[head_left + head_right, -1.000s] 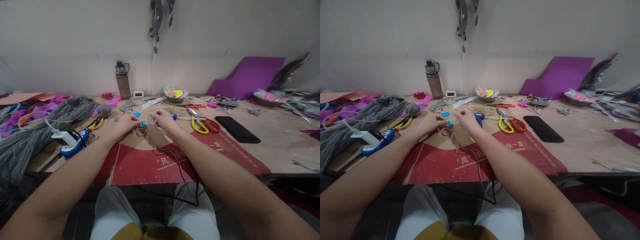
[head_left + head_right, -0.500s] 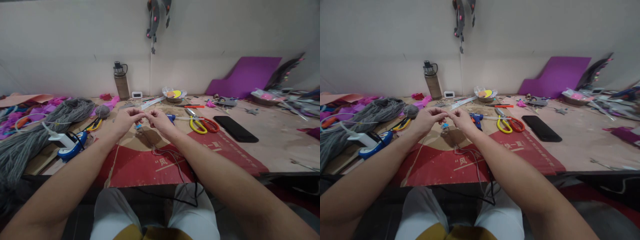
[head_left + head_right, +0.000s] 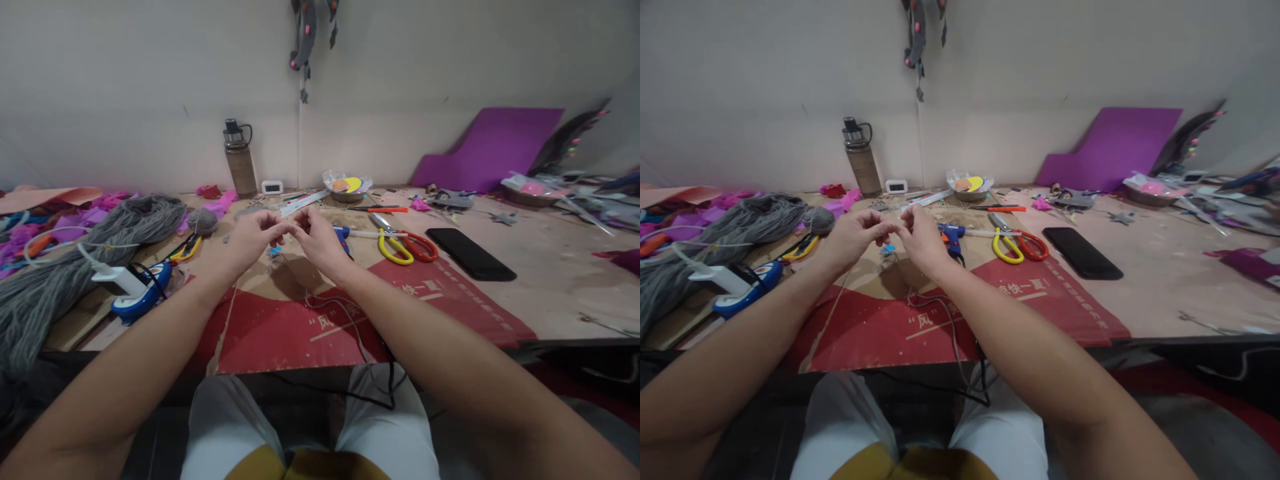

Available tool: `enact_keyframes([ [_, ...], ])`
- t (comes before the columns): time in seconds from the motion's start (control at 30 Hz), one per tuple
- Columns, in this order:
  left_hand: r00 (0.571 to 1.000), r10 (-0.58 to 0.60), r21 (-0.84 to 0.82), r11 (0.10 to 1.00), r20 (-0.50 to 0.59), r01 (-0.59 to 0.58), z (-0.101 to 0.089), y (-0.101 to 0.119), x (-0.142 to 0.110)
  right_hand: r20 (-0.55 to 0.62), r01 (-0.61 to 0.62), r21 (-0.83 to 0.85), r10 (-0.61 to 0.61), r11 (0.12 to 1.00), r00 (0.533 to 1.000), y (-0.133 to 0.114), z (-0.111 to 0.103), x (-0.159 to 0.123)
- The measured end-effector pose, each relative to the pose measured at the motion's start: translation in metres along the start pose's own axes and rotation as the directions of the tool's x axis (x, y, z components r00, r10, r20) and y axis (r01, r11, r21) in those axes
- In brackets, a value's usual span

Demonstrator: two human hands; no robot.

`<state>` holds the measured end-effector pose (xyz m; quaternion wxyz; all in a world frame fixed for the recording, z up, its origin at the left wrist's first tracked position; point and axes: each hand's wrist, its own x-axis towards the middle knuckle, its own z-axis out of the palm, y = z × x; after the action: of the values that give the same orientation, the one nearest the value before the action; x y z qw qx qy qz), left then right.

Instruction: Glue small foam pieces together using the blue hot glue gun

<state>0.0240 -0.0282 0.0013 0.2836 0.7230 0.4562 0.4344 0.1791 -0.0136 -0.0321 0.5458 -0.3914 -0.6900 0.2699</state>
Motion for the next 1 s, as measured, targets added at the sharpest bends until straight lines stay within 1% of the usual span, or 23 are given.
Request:
enact_keyframes([
  [0.13, 0.993, 0.091, 0.112, 0.99, -0.069, -0.083, 0.006, 0.003, 0.001, -0.024, 0.025, 0.031, -0.025, 0.999, 0.999, -0.004, 0.001, -0.001],
  [0.2, 0.987, 0.13, 0.088, 0.989, -0.092, -0.122, 0.01, 0.002, 0.001, -0.02, 0.018, 0.075, -0.017, 0.997, 1.0, -0.004, 0.002, -0.001],
  [0.3, 0.992, 0.11, -0.083, 0.99, -0.069, -0.116, 0.015, 0.001, 0.004, 0.061, -0.028, 0.213, 0.015, 0.977, 0.998, -0.004, 0.003, 0.0],
  [0.37, 0.998, 0.062, -0.267, 0.961, -0.02, -0.065, 0.017, 0.004, 0.007, 0.142, -0.086, 0.324, 0.041, 0.942, 0.989, -0.003, 0.003, 0.001],
  [0.43, 0.999, 0.008, -0.469, 0.883, 0.05, 0.016, 0.018, 0.009, 0.01, 0.223, -0.155, 0.432, 0.061, 0.889, 0.973, -0.003, 0.001, 0.002],
  [0.5, 0.995, -0.034, -0.613, 0.786, 0.096, 0.086, 0.019, 0.015, 0.013, 0.284, -0.223, 0.528, 0.077, 0.82, 0.956, -0.004, 0.0, 0.004],
  [0.57, 0.991, -0.069, -0.675, 0.726, 0.114, 0.128, 0.02, 0.019, 0.015, 0.315, -0.284, 0.605, 0.104, 0.744, 0.943, -0.005, -0.003, 0.005],
  [0.67, 0.99, -0.097, -0.706, 0.693, 0.103, 0.142, 0.022, 0.018, 0.016, 0.343, -0.351, 0.667, 0.147, 0.657, 0.928, -0.007, -0.005, 0.007],
  [0.77, 0.994, -0.084, -0.704, 0.702, 0.069, 0.108, 0.024, 0.011, 0.015, 0.386, -0.392, 0.666, 0.157, 0.635, 0.909, -0.007, -0.005, 0.007],
  [0.83, 0.997, -0.055, -0.669, 0.739, 0.054, 0.077, 0.024, 0.005, 0.011, 0.398, -0.4, 0.651, 0.158, 0.645, 0.904, -0.005, -0.003, 0.006],
  [0.9, 0.999, -0.012, -0.602, 0.798, 0.036, 0.032, 0.022, 0.002, 0.007, 0.393, -0.38, 0.631, 0.144, 0.676, 0.908, -0.003, -0.001, 0.005],
  [1.0, 0.999, 0.051, -0.471, 0.881, -0.011, -0.05, 0.016, 0.003, 0.001, 0.361, -0.316, 0.57, 0.114, 0.758, 0.925, -0.003, 0.0, 0.004],
])
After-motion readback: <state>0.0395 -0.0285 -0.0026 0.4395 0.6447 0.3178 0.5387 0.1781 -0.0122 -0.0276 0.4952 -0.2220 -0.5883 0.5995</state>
